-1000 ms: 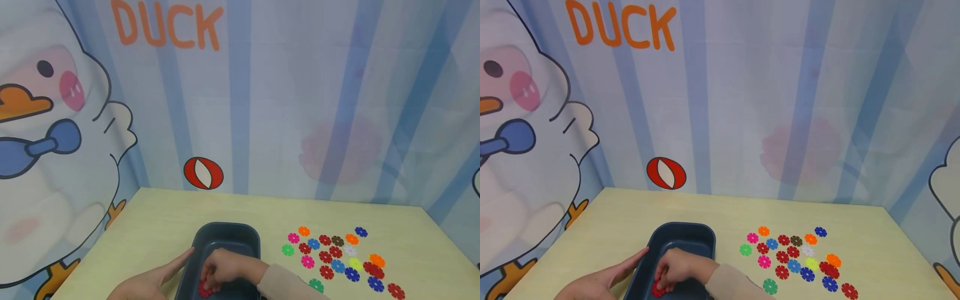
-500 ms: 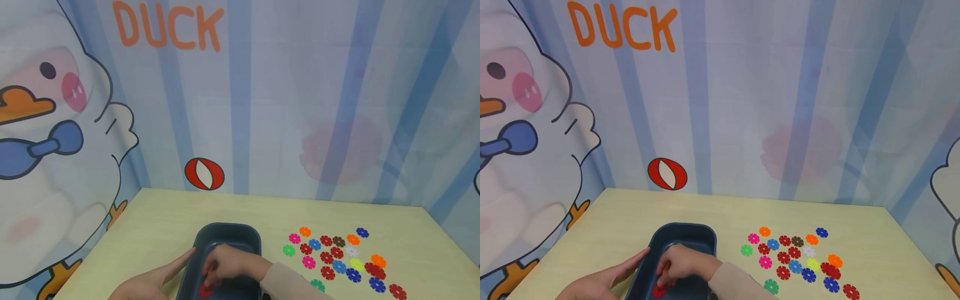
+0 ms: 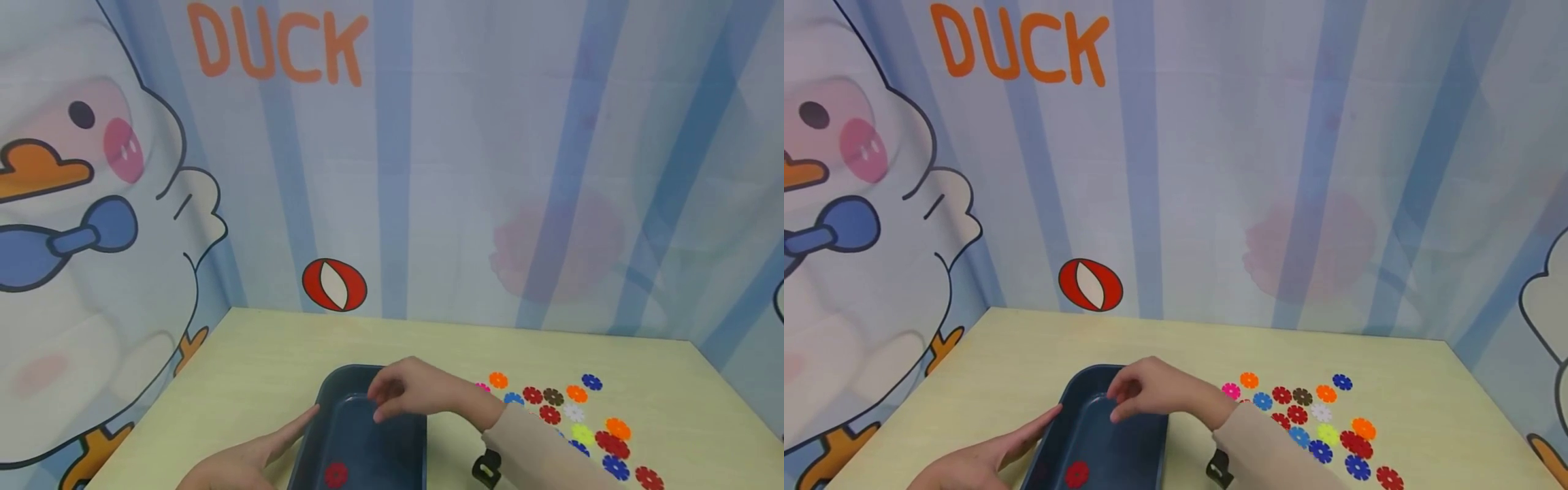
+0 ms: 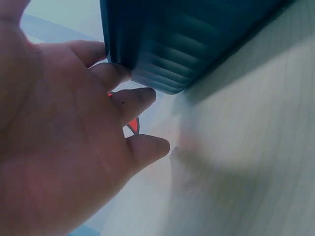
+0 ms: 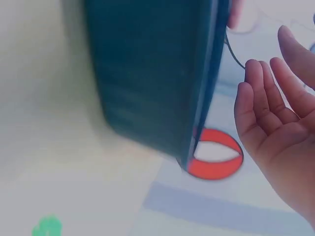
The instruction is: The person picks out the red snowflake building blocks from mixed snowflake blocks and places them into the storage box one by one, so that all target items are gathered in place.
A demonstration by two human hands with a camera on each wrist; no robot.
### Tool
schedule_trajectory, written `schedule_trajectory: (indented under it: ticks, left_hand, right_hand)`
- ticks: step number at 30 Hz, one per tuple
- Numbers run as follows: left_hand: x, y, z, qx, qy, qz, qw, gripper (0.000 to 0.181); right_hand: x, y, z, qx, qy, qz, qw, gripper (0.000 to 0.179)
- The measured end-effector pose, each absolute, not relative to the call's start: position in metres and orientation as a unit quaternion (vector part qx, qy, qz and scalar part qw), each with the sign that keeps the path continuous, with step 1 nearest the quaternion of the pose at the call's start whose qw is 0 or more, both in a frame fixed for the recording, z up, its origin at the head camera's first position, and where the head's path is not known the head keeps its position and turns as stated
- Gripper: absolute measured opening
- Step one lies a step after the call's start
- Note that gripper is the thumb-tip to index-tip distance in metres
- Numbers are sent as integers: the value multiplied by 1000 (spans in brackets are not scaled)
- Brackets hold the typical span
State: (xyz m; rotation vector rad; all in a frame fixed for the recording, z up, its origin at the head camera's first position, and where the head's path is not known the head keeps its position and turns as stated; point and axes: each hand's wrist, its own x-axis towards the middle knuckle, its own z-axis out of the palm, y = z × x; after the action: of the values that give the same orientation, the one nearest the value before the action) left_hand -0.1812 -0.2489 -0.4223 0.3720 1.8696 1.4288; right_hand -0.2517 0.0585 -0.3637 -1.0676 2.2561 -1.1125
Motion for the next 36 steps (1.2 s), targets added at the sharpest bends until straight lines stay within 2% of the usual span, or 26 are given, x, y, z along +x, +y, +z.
schedule_trajectory:
  ticks: [9, 21, 27, 36]
  left_hand:
    - [-182, -251, -423, 171, 708, 577, 369, 100]
    - [-180, -250, -424, 139, 677, 611, 386, 100]
    - [-180, -250, -424, 137, 684, 605, 383, 100]
    - [-180, -251, -424, 150, 697, 591, 378, 98]
  right_hand:
    - [-245, 126, -363, -375, 812, -410, 175, 26]
    - [-230, 206, -389, -277, 855, -397, 183, 29]
    - [-228, 231, -405, -269, 859, -395, 186, 25]
    - [-230, 251, -424, -237, 877, -370, 195, 29]
